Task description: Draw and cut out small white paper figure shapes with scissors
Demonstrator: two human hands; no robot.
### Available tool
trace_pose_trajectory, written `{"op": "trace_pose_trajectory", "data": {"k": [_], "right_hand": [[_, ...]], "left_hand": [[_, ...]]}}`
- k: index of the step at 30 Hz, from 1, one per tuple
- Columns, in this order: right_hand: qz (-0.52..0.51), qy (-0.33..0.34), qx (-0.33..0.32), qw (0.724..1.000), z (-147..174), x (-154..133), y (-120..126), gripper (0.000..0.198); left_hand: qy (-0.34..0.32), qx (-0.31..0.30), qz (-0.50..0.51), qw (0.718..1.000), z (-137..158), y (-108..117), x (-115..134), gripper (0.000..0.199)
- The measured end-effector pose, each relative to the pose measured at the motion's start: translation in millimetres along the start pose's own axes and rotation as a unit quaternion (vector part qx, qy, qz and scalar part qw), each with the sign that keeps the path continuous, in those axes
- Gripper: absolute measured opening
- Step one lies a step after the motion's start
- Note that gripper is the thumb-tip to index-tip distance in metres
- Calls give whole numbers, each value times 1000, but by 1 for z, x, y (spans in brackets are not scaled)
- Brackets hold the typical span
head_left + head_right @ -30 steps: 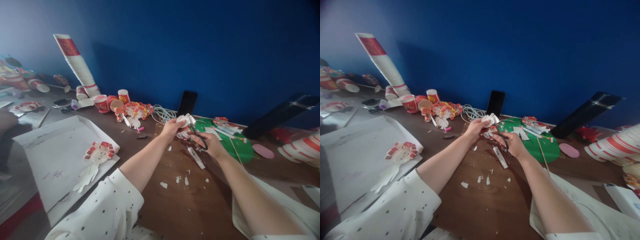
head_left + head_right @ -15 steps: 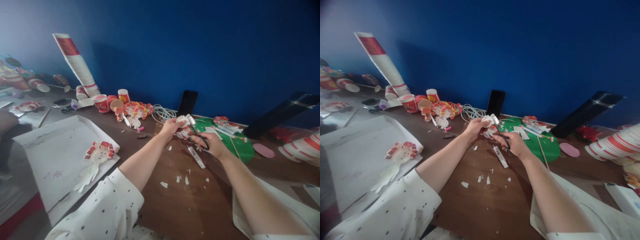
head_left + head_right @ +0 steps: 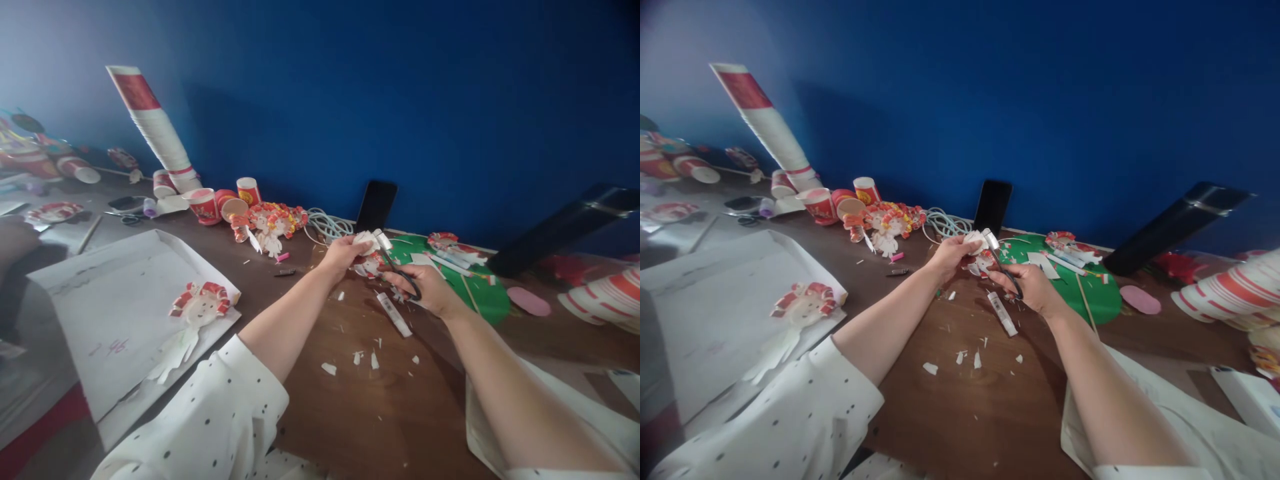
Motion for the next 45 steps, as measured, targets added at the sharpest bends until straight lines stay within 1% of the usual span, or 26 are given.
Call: {"op": "trace_pose_trajectory", "data": {"k": [11, 17, 30, 37, 41, 45], "right_hand": [[4, 6, 2, 1000, -3, 4, -2, 52], [2, 6, 5, 1000, -2, 1, 0, 51], [38, 19, -5, 999, -3, 5, 2, 51], [43, 22, -12, 999, -1, 0, 1, 52], [39, 6, -9, 999, -1, 1, 1, 53], [33, -7, -9, 999, 0, 0, 0, 53]], "left_hand": [[13, -25, -2, 1000, 1, -5, -4, 21], [13, -28, -14, 999, 1, -5, -4, 20], [13, -49, -18, 999, 3, -7, -1, 18], [22, -40, -24, 999, 6, -7, 2, 13], [22, -45, -24, 998, 5, -7, 1, 15], [25, -51, -20, 998, 5, -8, 1, 13]]}}
Point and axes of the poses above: each hand's wrist, its own z-axis away from the middle knuckle, its own y-axis out of the back of the hand, x = y × z, the point moved 10 cm from there along -z, towards the middle knuckle, and after that the axes turned 1 degree about z, right-handed, at the moved point
